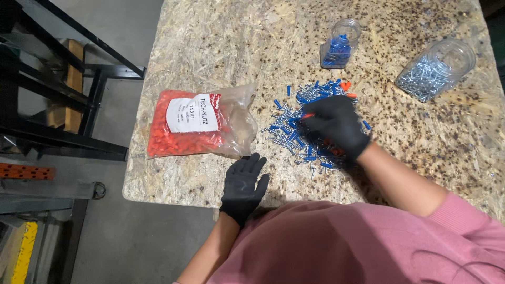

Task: The person sorts blue and orange electrical connectors from a pile on a table into separate jars by hand while wearing black gloves.

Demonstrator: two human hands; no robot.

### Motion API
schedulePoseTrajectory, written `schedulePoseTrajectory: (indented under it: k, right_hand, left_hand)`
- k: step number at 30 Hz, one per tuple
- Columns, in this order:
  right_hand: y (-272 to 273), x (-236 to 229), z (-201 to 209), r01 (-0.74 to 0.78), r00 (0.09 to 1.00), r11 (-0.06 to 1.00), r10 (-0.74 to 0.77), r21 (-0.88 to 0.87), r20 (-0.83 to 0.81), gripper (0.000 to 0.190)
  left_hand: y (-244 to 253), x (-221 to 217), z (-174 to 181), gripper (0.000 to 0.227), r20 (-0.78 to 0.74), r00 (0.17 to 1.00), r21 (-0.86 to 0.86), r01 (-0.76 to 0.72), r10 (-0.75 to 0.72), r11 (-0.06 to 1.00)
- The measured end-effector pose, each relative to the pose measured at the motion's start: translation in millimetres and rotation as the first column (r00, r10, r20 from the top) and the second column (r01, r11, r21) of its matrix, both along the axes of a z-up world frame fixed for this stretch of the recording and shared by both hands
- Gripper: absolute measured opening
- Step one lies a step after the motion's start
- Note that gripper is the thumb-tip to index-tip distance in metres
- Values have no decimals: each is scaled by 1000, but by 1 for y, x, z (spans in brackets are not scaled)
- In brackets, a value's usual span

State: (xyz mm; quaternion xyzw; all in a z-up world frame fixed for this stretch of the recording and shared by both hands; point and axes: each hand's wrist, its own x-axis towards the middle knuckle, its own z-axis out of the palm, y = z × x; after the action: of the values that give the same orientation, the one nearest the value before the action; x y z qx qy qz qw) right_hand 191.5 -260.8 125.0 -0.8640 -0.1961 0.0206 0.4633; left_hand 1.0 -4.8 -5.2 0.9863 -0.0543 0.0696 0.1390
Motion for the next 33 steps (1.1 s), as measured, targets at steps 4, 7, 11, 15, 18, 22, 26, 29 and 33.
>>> schedulePoseTrajectory:
  k: [4,7,11,15,18,22,26,29,33]
  right_hand:
    - [93,-14,20,-483,718,869,465,-111,518,14]
    - [128,-8,20,-518,607,839,499,-169,618,13]
    - [111,14,9,-488,681,863,467,-126,564,33]
    - [8,28,12,-240,953,965,214,106,213,31]
    - [-90,26,-6,78,996,997,-79,23,38,27]
    - [-163,-24,-11,270,949,933,-300,-237,-101,28]
    - [-185,-56,-56,125,979,828,-14,-546,203,32]
    - [-159,-68,-43,123,939,790,103,-601,327,36]
    - [-163,-62,-66,222,929,694,63,-685,365,16]
  left_hand:
    - [0,-1,10,53,1,1000,31,-10,10,999]
    - [1,0,7,52,21,1000,31,-1,1,1000]
    - [3,0,-1,52,37,999,-19,19,-18,1000]
    - [4,0,5,53,49,998,-3,25,-25,1000]
    - [3,0,6,52,47,998,-1,38,-38,999]
    - [2,0,6,52,59,998,-55,20,-17,998]
    - [3,-1,10,52,59,998,-33,27,-25,999]
    - [1,-3,13,52,41,999,-39,22,-20,999]
    - [-3,-5,14,52,7,1000,-38,13,-12,999]
